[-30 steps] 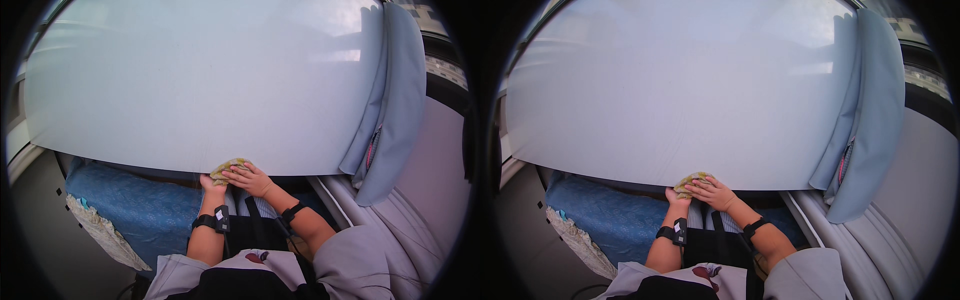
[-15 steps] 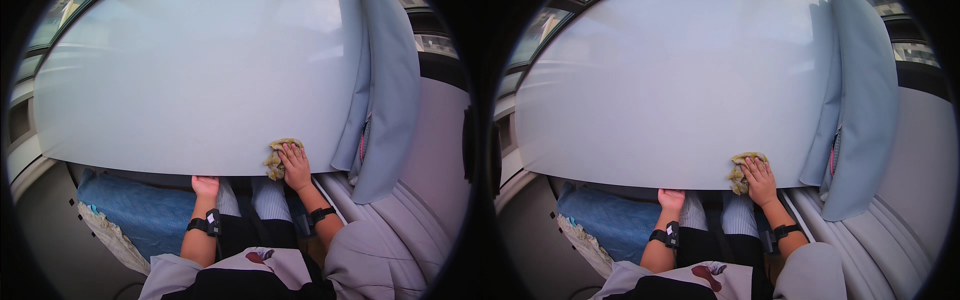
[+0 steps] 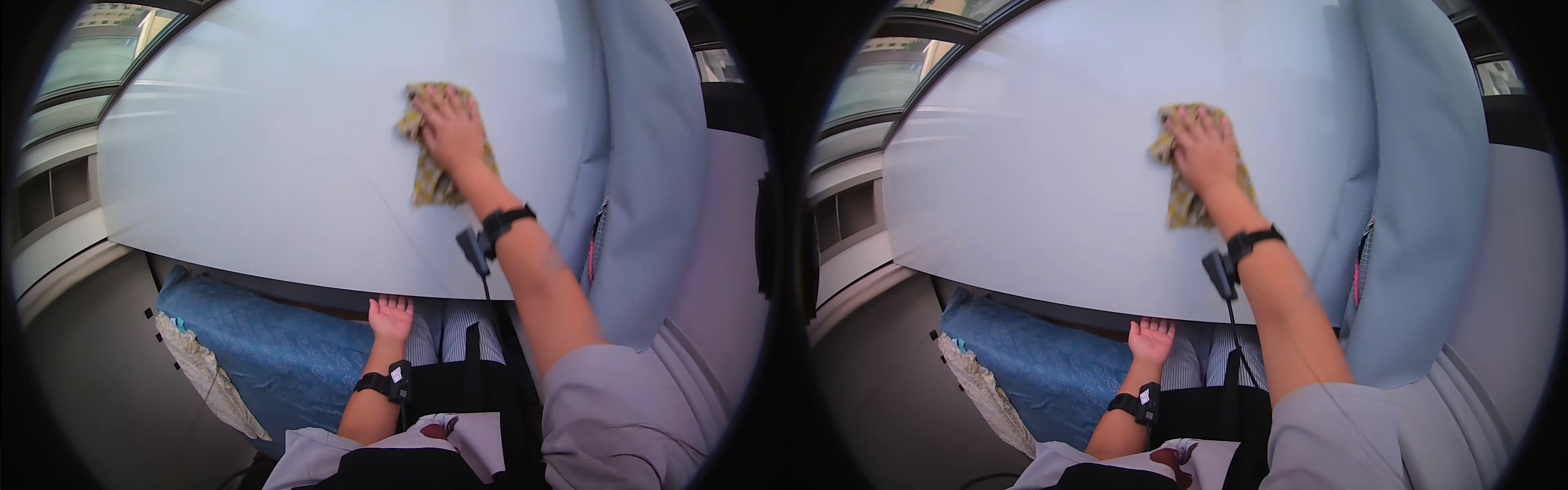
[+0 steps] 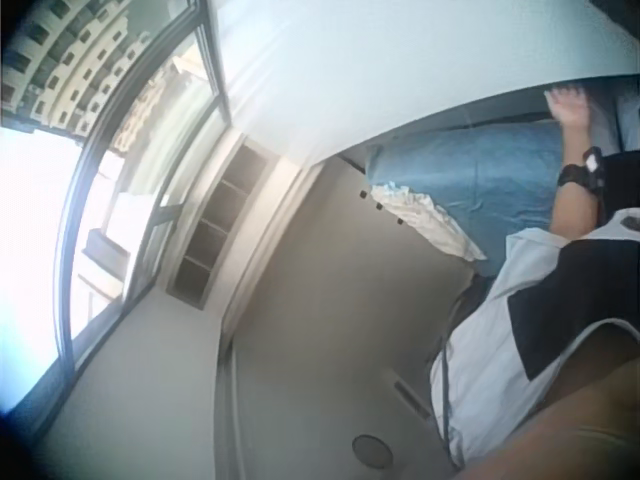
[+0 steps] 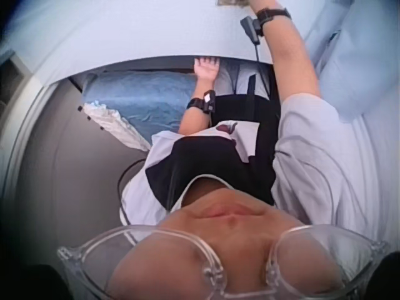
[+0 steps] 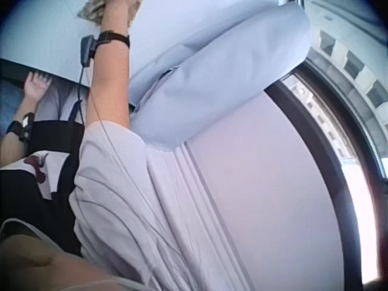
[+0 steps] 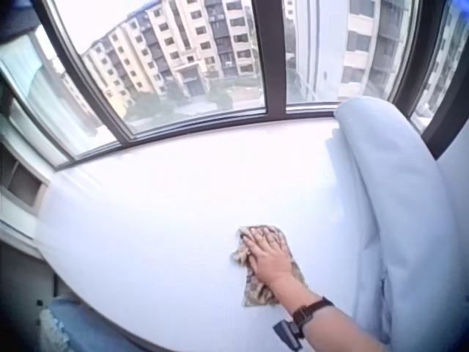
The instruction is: The recorder wipes down a white built-in surface with a cloth and then rinses the cloth in a basin.
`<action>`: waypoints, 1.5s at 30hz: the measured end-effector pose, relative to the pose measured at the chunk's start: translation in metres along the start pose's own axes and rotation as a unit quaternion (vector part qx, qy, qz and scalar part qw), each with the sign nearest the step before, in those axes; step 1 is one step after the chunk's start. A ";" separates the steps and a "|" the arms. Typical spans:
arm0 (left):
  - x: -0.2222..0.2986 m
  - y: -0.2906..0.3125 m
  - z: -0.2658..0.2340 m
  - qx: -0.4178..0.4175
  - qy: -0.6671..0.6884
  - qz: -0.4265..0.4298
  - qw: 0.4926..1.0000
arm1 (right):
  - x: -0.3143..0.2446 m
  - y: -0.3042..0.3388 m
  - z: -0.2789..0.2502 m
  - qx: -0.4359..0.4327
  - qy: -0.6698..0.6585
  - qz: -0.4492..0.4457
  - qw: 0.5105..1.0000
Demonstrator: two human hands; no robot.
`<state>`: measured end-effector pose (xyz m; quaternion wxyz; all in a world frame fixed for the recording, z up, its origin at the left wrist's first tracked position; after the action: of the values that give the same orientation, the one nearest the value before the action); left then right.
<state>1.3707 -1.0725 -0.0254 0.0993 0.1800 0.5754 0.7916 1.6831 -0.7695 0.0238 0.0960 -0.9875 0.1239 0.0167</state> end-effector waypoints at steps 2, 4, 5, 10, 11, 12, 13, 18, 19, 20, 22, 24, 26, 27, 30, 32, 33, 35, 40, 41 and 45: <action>0.002 0.001 0.001 -0.027 -0.005 -0.002 1.000 | 0.054 -0.064 -0.002 0.034 0.070 0.020 0.997; 0.007 0.000 0.013 -0.037 0.016 -0.002 0.999 | 0.038 -0.047 0.006 0.037 0.066 -0.027 0.997; 0.025 -0.001 0.012 -0.039 0.014 0.046 0.998 | 0.013 -0.029 0.004 0.038 0.055 -0.070 0.995; 0.027 -0.008 0.001 0.005 -0.040 0.061 0.997 | -0.078 0.117 -0.032 -0.089 -0.188 -0.334 0.919; 0.019 -0.012 0.002 0.001 -0.041 0.051 0.998 | -0.092 0.197 -0.033 -0.142 -0.230 -0.439 0.857; 0.010 -0.014 -0.004 0.011 -0.048 0.032 0.998 | -0.090 0.215 -0.039 -0.134 -0.225 -0.436 0.861; 0.001 -0.015 -0.009 0.021 -0.054 0.014 0.998 | -0.085 0.227 -0.044 -0.126 -0.220 -0.434 0.864; -0.021 -0.023 0.000 0.083 0.043 0.014 0.996 | -0.017 0.262 -0.062 -0.103 -0.127 -0.289 0.943; -0.018 -0.027 0.010 0.049 0.059 0.009 0.997 | -0.006 0.264 -0.063 -0.107 -0.115 -0.291 0.944; -0.012 -0.043 0.024 -0.010 0.081 -0.014 0.997 | 0.007 0.244 -0.059 -0.109 -0.090 -0.222 0.965; -0.007 -0.040 0.027 -0.057 0.090 -0.056 0.993 | 0.031 0.231 -0.055 -0.133 -0.064 -0.098 0.984; 0.003 -0.050 0.029 -0.079 0.083 -0.002 0.993 | 0.028 0.178 -0.046 -0.120 -0.070 -0.070 0.988; -0.011 -0.040 0.041 -0.099 0.105 -0.043 0.989 | 0.053 0.124 -0.029 -0.115 -0.053 0.002 0.992; -0.013 -0.038 0.046 -0.103 0.122 -0.045 0.986 | 0.060 0.091 -0.021 -0.111 -0.045 -0.013 0.993; -0.016 -0.039 0.052 -0.096 0.154 -0.067 0.981 | 0.093 -0.017 0.003 -0.001 0.029 0.125 0.992; -0.013 -0.042 0.047 -0.090 0.131 -0.056 0.986 | 0.103 -0.088 0.022 0.020 0.050 0.130 0.990; -0.011 -0.043 0.048 -0.092 0.140 -0.058 0.984 | 0.109 -0.117 0.031 0.025 0.065 0.158 0.985; -0.011 -0.039 0.050 -0.071 0.156 -0.055 0.984 | 0.121 -0.169 0.046 0.028 0.082 0.177 0.980; -0.004 -0.032 0.041 -0.009 0.175 -0.038 0.984 | 0.145 -0.252 0.065 0.042 0.109 0.201 0.973; -0.006 -0.033 0.048 -0.016 0.178 -0.046 0.983 | 0.153 -0.267 0.067 0.042 0.118 0.195 0.973; -0.007 -0.036 0.049 -0.016 0.179 -0.038 0.983 | 0.172 -0.307 0.076 0.014 0.123 0.217 0.968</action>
<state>1.3947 -1.0207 -0.0476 0.0275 0.0122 0.5778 0.8156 1.9253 -0.5039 -0.0039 0.0877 -0.9302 0.3459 -0.0859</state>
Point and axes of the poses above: each hand's wrist, its own y-axis away from the middle knuckle, its own z-axis out of the palm, x = y × z, the point moved 4 cm from there along -y, towards the middle knuckle, and after that the axes turned 9 degrees about y, right-handed, at the moved point
